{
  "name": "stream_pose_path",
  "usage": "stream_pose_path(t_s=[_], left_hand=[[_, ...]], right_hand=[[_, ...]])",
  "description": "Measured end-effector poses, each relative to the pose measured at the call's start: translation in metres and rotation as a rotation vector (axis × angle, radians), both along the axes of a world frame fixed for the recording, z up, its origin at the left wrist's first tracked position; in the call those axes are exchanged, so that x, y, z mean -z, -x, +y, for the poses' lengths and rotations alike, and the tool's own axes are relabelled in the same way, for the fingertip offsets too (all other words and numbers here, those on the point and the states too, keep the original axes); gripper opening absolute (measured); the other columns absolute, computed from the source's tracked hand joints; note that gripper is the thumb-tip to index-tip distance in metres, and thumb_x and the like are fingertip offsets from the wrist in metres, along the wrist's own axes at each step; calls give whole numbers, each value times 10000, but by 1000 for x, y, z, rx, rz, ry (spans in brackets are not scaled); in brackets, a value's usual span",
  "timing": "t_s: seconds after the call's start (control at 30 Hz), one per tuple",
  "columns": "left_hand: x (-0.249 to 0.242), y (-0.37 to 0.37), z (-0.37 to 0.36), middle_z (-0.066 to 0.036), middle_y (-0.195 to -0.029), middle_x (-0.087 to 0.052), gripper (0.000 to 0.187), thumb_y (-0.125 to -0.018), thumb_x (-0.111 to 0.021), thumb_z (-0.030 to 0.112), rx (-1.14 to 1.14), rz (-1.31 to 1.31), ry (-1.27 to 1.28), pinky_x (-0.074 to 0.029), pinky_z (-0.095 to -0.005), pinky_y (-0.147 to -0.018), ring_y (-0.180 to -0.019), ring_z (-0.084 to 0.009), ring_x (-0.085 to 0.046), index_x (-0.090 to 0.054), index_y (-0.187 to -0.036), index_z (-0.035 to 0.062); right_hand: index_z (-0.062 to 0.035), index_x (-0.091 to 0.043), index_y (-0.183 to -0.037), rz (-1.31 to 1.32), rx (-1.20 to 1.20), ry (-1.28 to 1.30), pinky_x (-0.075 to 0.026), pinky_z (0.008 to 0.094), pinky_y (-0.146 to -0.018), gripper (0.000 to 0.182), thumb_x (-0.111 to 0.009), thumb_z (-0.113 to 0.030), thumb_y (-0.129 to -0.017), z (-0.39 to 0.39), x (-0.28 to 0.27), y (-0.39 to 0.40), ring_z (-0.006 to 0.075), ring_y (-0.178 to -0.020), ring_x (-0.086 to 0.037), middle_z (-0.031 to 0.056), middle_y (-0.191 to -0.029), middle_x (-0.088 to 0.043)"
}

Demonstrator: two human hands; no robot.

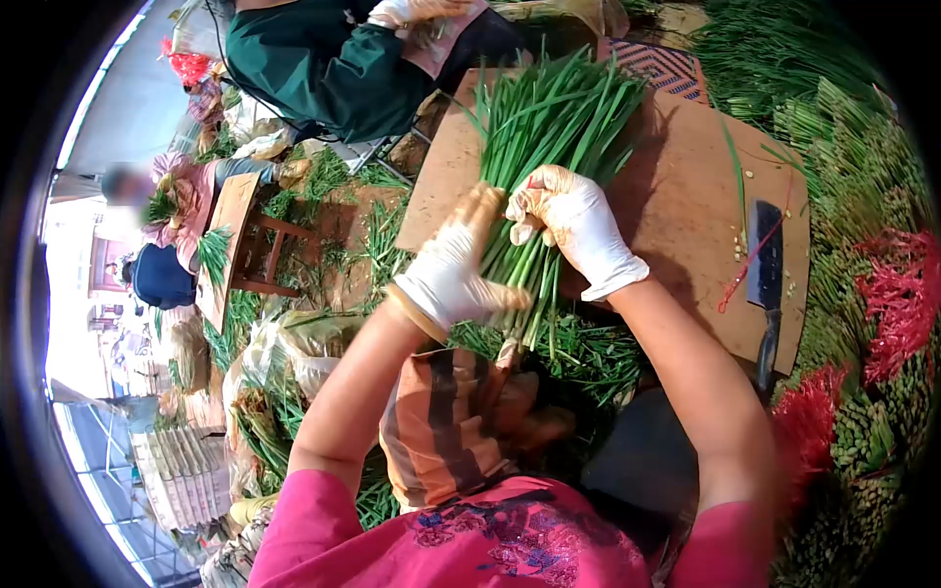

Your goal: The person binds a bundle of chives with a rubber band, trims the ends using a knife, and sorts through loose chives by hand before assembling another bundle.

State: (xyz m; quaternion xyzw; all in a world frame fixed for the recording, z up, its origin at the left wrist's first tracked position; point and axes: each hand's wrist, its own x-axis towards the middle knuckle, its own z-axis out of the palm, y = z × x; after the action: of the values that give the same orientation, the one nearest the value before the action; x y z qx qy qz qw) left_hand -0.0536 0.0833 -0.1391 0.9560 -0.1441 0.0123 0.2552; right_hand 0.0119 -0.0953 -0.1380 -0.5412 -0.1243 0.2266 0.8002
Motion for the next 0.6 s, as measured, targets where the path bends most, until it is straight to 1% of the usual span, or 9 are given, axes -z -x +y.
stream_pose_path(t_s=[0.03,0.07,0.23,0.3,0.37,0.4,0.47,0.57,0.6], left_hand=[[-3,7,-6,-285,-1441,-271,1220,-526,-821,516,-27,48,-117,-332,-440,-1052,-1334,-398,-303,-183,-1449,38],[1,7,0,-268,-1471,-218,1221,-538,-819,488,-9,53,-94,-327,-436,-1056,-1349,-385,-279,-147,-1460,53],[-18,-15,32,-298,-1457,-218,1209,-532,-849,438,209,69,111,-319,-381,-1069,-1331,-396,-305,-183,-1436,-12],[-29,-22,39,-289,-1420,-302,1142,-591,-836,426,141,189,-53,-276,-366,-1093,-1336,-382,-305,-207,-1426,-35],[-29,-27,41,-297,-1406,-331,1127,-647,-742,582,-1,266,-186,-290,-363,-1083,-1310,-400,-342,-220,-1412,-60],[-28,-25,36,-298,-1413,-318,1149,-644,-711,631,-38,218,-197,-286,-378,-1084,-1317,-399,-332,-214,-1413,-63],[-34,-14,13,-305,-1422,-296,1237,-608,-671,718,-98,176,-307,-267,-437,-1090,-1339,-394,-299,-171,-1419,-71],[-18,-3,-7,-298,-1376,-371,1255,-588,-716,662,-184,103,-494,-281,-462,-1077,-1310,-370,-354,-118,-1440,-38],[-17,-5,-5,-290,-1392,-350,1225,-600,-725,612,-209,192,-360,-334,-437,-1036,-1263,-368,-408,-115,-1442,-37]], right_hand=[[-6,-530,-823,-68,-7,68,-461,248,-532,59,-536,10,-879,4,-4,-3,152,-541,-537,83,-726,-589],[-3,-545,-834,-29,-14,-65,-453,241,-518,41,-552,3,-874,9,-6,2,131,-538,-539,72,-709,-592],[10,-586,-874,-113,7,-86,-439,226,-514,24,-577,-13,-871,20,-33,9,126,-559,-567,68,-710,-610],[4,-575,-855,-111,33,-50,-425,222,-506,15,-567,-1,-867,31,-17,-9,140,-560,-577,72,-708,-608],[-7,-572,-835,-36,36,-78,-417,222,-498,33,-581,-21,-863,42,7,-27,140,-548,-570,67,-694,-603],[-16,-572,-798,2,32,-165,-410,221,-486,72,-592,-41,-862,46,19,-33,135,-539,-562,60,-678,-599],[-15,-576,-783,-15,72,-85,-409,218,-482,87,-589,-42,-865,51,15,-35,127,-538,-557,59,-676,-601],[-13,-589,-778,-4,69,-11,-412,206,-485,102,-585,-48,-874,54,8,-31,108,-544,-555,53,-680,-608],[-12,-592,-782,9,53,-54,-413,205,-486,99,-585,-48,-875,51,8,-29,105,-544,-555,50,-679,-609]])
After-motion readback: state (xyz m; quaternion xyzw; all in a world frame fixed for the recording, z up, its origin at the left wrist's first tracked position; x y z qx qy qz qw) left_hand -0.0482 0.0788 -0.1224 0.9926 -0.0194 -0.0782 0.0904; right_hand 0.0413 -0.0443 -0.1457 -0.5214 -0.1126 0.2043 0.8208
